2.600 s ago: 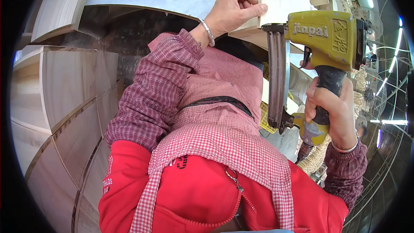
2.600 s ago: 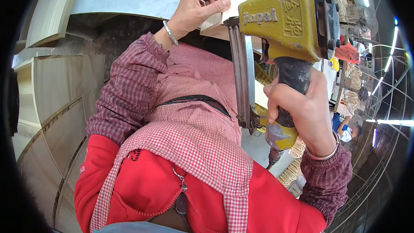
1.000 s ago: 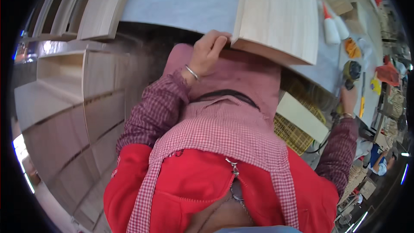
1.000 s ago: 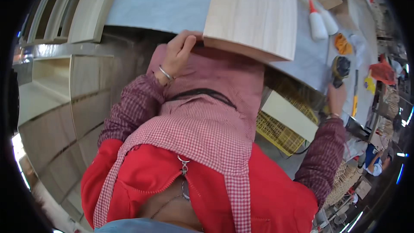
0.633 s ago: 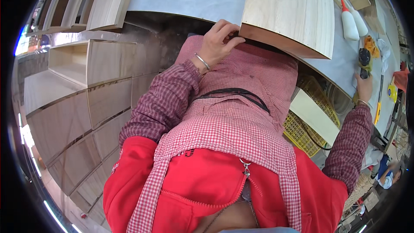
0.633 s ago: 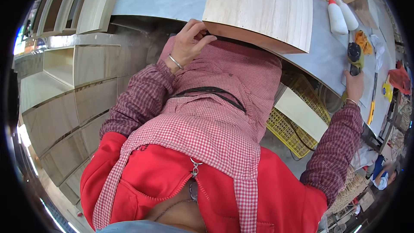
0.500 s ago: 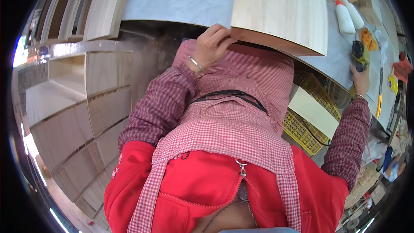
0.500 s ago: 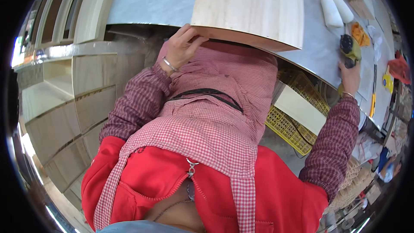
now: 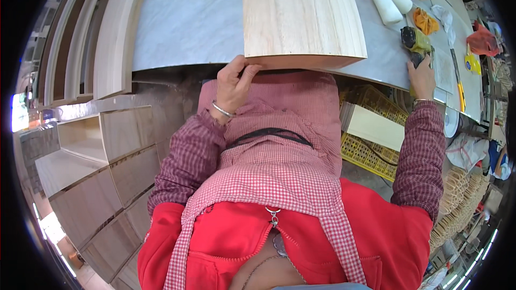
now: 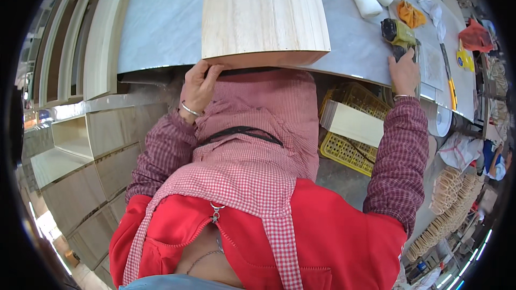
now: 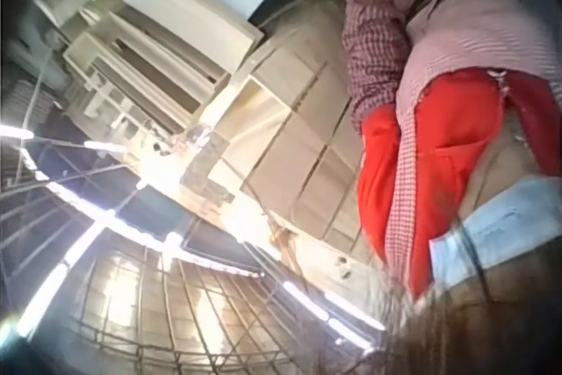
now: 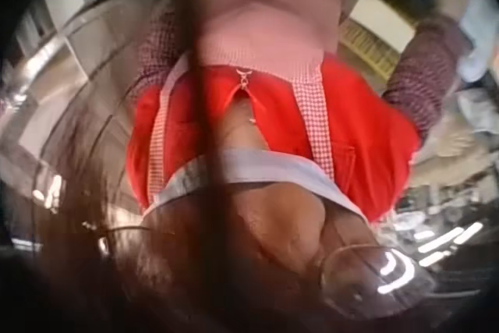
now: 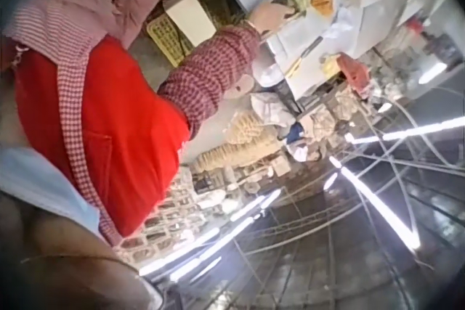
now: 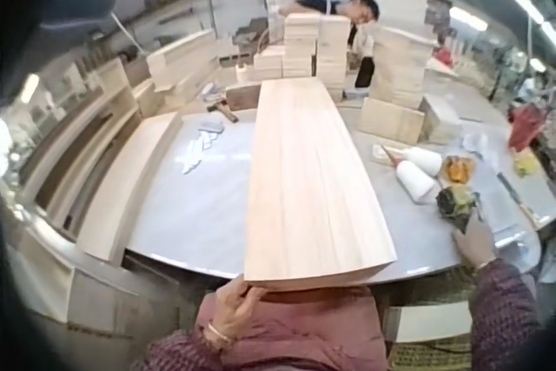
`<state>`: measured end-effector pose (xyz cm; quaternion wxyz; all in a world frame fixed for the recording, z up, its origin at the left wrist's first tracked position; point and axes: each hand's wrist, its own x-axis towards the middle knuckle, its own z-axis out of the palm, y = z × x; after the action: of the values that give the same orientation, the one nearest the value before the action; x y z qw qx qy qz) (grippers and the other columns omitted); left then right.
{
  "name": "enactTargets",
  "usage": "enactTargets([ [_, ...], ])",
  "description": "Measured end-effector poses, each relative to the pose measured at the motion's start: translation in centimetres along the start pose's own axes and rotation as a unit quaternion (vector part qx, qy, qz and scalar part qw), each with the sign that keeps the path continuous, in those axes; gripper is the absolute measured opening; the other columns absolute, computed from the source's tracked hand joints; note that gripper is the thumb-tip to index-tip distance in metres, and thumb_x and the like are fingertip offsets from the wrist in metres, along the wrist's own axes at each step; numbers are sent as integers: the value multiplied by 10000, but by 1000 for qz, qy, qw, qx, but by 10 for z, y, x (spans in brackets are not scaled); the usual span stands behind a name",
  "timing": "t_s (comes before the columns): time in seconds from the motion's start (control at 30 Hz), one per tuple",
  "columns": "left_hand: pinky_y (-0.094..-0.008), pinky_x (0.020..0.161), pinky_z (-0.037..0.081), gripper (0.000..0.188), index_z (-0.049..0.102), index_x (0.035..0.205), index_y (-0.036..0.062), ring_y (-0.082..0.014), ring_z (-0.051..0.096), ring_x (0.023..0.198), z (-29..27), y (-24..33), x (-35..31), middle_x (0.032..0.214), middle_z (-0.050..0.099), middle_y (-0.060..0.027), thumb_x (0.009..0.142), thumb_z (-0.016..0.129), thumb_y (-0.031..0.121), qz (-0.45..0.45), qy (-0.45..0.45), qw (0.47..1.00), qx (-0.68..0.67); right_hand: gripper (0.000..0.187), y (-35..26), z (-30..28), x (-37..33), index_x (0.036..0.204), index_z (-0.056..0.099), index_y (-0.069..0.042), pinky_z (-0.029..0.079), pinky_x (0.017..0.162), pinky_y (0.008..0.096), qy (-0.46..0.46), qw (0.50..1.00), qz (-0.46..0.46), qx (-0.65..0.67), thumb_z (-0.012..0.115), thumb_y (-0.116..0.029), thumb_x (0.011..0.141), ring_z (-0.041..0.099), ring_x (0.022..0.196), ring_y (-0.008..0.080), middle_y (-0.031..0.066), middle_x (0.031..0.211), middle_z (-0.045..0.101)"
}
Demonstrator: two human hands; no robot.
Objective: The recorder is assembling wooden boards into a frame-like structure using wood glue and a pneumatic nail gun.
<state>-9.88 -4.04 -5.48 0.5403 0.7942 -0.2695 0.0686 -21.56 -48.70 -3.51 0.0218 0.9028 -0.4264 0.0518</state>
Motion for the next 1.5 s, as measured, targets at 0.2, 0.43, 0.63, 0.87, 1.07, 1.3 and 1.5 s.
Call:
enactTargets([
  [0.2,-194,581,341,146,609,847,13,-83,407,618,-19,60,42,694,521,27,907,623,146,-10,93,989,-116,504,-16,-20,-14,1311,459,-56,490,801,402,146,979,-126,70,591,-254,867,575,920,326,172,1024,639],
  [0.43,-175,575,296,221,602,809,15,-53,352,626,-49,124,103,703,484,50,951,583,183,3,167,961,-222,366,-81,-74,-37,1185,590,-28,489,794,294,-7,878,-136,458,645,-145,843,617,908,198,116,1023,654],
  [0.63,-176,555,291,247,598,761,27,-43,341,611,-59,150,128,679,473,59,945,592,190,-2,179,953,-246,339,-111,-104,-49,1156,601,3,491,771,272,-71,806,-190,556,639,-130,846,610,856,169,97,974,662],
  [0.87,-180,534,300,268,581,716,32,-41,343,588,-64,146,135,647,456,68,932,606,189,-26,175,950,-256,312,-129,-128,-65,1132,613,16,509,759,288,-175,737,-121,642,607,-173,883,615,850,175,97,942,662],
  [1.07,-174,541,303,236,582,722,41,-45,354,589,-70,123,110,646,459,64,921,598,167,-32,196,952,-233,362,-142,-120,-63,1129,602,37,530,756,316,-319,548,-51,772,540,-260,931,625,897,201,123,993,650],
  [1.3,-195,589,339,197,612,826,29,-53,393,636,-81,48,33,703,509,56,927,560,190,-113,206,956,-178,405,-189,-129,-56,1135,572,74,528,790,324,-382,395,-24,835,524,-272,932,626,901,216,156,1036,636],
  [1.5,-183,681,364,162,652,968,27,-57,447,723,-94,28,6,814,570,47,929,544,141,-197,206,948,-141,365,-252,-104,-53,1136,559,87,510,826,315,-435,382,-10,815,574,-176,883,613,876,219,171,1033,628],
])
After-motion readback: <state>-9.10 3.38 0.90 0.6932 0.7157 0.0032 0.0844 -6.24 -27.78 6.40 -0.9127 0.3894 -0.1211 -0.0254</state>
